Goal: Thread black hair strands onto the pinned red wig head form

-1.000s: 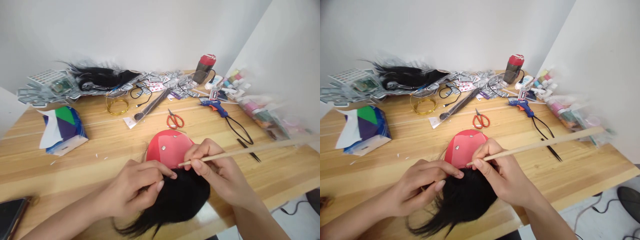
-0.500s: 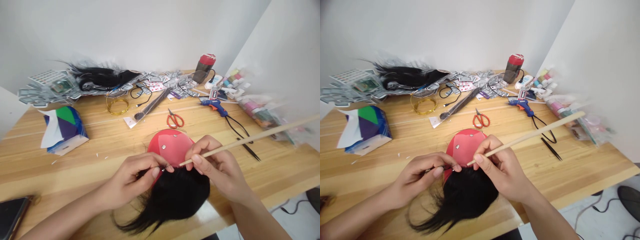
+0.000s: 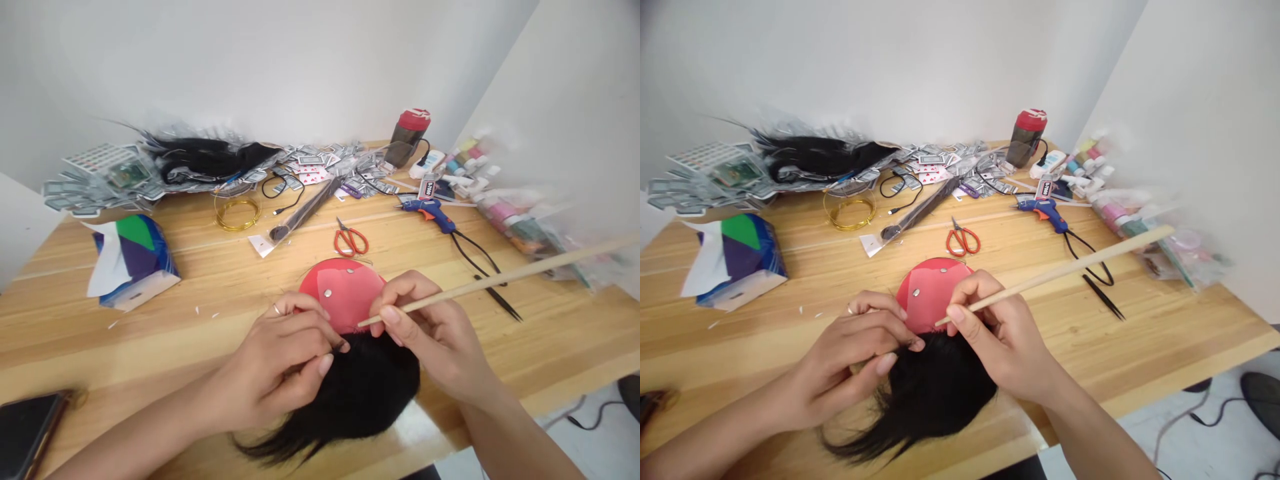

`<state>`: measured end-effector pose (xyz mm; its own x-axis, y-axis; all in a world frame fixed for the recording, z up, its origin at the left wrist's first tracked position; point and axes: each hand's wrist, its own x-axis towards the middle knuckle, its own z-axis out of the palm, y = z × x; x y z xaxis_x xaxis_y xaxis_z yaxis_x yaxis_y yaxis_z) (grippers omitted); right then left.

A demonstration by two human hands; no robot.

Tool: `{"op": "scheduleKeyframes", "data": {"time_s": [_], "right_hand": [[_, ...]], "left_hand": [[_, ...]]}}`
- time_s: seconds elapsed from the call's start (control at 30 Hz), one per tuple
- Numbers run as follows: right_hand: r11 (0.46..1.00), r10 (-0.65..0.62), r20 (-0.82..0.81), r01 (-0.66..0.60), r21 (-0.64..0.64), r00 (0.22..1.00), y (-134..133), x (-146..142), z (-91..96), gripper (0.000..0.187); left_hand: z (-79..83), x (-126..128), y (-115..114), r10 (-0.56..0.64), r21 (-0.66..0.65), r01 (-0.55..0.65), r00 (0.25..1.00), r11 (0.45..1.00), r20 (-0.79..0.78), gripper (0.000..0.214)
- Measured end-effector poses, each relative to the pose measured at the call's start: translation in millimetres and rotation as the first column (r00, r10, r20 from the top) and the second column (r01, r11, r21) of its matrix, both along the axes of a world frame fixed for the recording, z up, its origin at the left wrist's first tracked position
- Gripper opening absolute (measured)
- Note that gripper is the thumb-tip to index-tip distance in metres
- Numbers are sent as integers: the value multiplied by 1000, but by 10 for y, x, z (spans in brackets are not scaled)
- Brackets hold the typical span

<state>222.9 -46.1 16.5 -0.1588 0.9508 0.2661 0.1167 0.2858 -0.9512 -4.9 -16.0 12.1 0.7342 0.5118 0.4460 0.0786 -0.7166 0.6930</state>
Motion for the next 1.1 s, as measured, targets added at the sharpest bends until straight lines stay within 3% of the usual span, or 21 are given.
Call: {"op": "scheduleKeyframes", "data": {"time_s": [0.1,0.3,0.53,0.67,0.77,0.97,1.1], "right_hand": [[1000,6,5,-6,-2,1000,1,2,-4,16],[1000,18,-3,-18,-4,1000,-15,19,-44,14],[1000,5,2,-5,-14,1000,-14,11,-21,16],[1000,3,12,-3,-3,1000,-16,18,-33,16],[1000,-2,9,2,-2,1000,-20,16,-33,16],[1000,11,16,-11,1,1000,-11,0,-16,15],[1000,0,28,0,-9,1000,-12,7,-8,16]], "left_hand": [[10,22,-8,-26,100,30,999,995,-41,14],[-35,41,-10,-57,111,63,997,992,-56,14],[79,94,-125,88,138,-72,990,988,-110,18],[115,118,-193,90,35,-87,991,996,-99,16],[46,131,-184,70,-32,-70,997,997,-21,14],[-107,127,-139,69,180,-76,997,981,43,13],[-89,150,-133,84,414,-75,996,907,-4,20]]}}
